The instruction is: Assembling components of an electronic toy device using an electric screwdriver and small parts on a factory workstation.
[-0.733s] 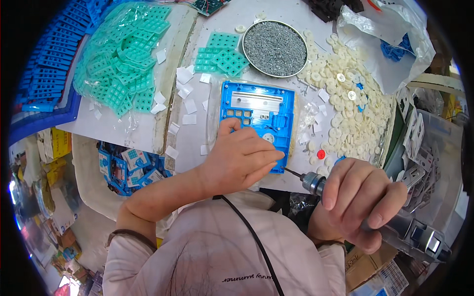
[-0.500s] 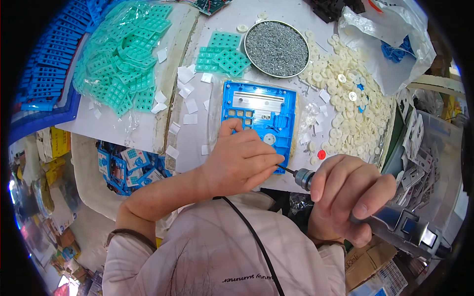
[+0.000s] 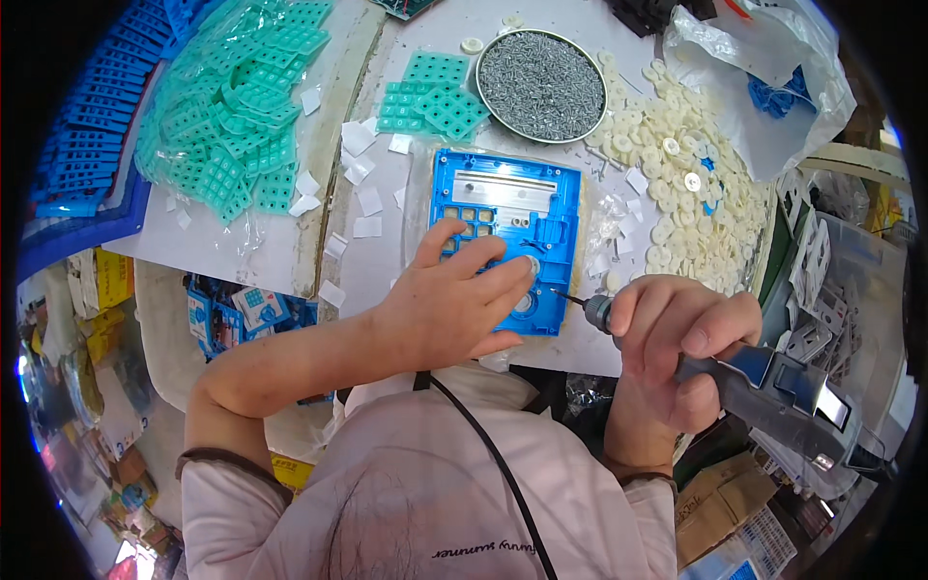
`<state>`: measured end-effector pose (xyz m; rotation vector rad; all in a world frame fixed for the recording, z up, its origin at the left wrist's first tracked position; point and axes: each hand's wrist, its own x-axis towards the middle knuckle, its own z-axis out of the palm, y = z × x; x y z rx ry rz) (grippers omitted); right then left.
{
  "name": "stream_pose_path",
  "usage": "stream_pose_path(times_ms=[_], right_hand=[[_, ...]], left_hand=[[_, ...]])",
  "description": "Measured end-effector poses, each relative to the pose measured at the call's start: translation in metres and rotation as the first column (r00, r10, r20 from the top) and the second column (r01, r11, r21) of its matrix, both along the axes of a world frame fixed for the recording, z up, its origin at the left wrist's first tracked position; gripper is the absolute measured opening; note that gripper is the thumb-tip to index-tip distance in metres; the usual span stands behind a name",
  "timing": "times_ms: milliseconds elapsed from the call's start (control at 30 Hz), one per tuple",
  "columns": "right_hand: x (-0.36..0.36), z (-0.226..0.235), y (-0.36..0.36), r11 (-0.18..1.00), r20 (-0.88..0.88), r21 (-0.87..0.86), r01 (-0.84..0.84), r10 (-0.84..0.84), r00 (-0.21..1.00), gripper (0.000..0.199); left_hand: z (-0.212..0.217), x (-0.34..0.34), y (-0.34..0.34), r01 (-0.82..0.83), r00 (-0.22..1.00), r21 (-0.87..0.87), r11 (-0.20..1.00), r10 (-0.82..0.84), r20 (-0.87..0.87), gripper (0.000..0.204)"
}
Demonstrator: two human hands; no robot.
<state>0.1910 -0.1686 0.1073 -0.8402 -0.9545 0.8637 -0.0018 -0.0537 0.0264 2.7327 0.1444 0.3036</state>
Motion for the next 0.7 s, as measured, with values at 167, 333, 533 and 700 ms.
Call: stream_pose_path(times_ms=[167,333,533,700], right_hand=[[0.001,0.000,-0.001,1.000,0.006,0.001,-0.013,0.013,1.000,0.031],[-0.003,-0.008,0.002,1.000,0.020,-0.012,0.002,-0.001,1.000,0.031],[-0.001,-0.025,0.010,1.000,0.057,-0.011,-0.026,0.026,0.998,0.026],[-0.008,-0.038,0.017,1.000,0.002,-0.017,-0.019,0.019,1.000,0.025]], left_hand=[[0.003,0.004,-0.006,-0.040,0.999,0.076,0.996,0.039,0.017,0.055],[0.005,0.006,-0.008,-0.049,0.998,0.053,0.997,0.051,-0.029,0.058],[0.006,0.013,0.004,-0.025,0.999,-0.007,1.000,0.025,0.022,0.041],[0.006,0.012,0.006,-0.017,1.000,-0.022,1.000,0.017,0.023,0.039]])
